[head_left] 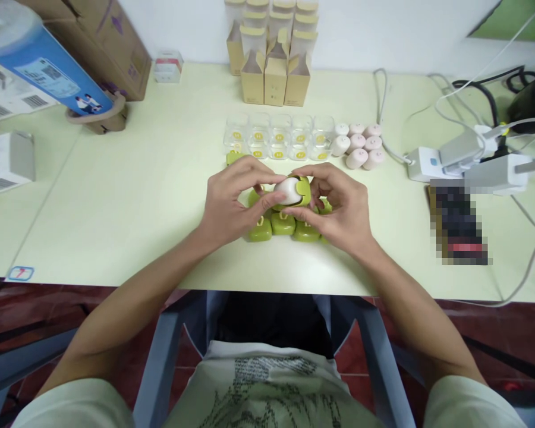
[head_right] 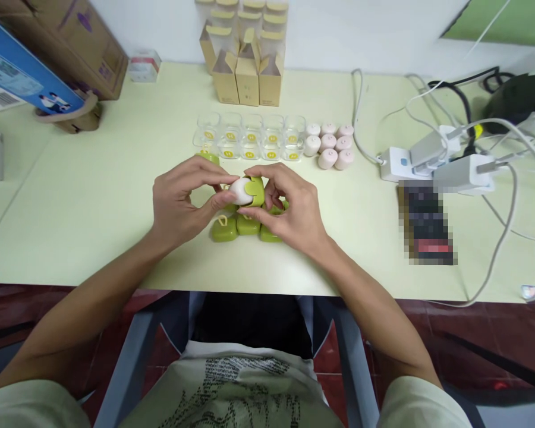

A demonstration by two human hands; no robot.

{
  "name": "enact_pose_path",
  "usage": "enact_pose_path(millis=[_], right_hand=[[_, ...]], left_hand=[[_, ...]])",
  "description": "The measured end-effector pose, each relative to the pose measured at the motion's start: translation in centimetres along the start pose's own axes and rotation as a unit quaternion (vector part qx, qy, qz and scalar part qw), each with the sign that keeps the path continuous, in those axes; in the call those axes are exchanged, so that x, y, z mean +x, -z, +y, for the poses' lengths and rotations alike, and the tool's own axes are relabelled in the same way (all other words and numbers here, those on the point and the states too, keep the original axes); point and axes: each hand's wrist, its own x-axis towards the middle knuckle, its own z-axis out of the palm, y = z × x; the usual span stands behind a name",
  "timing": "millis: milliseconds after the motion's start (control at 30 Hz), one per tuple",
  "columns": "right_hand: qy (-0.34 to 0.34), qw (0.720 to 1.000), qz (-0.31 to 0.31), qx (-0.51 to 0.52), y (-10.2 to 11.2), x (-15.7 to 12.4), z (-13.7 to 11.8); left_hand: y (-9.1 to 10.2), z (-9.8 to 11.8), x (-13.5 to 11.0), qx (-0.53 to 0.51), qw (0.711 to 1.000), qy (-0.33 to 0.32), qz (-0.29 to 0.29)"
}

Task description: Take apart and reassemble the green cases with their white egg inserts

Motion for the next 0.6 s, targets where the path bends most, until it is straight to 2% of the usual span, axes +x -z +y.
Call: enact_pose_path(millis=[200, 300, 467, 600], right_hand=[[0.040, 0.999, 0.001, -0.009, 0.20, 0.19, -0.13], [0.029, 1.000, -0.009, -0.006, 0.23, 0.29, -0.38], [0.027, 0.999, -0.030, -0.018, 0.54, 0.50, -0.51], [0.051, 0.997, -0.017, -0.049, 1.00, 0.61, -0.43]], left_hand=[[-0.07, 0.01, 0.08, -0.004, 0.999, -0.006, -0.039], [0.07, -0.19, 0.10, -0.021, 0.998, -0.017, -0.049], [0.06, -0.42, 0.17, -0.005, 0.998, -0.038, -0.044], [-0.29, -0.48, 0.37, -0.019, 0.996, -0.077, -0.040]])
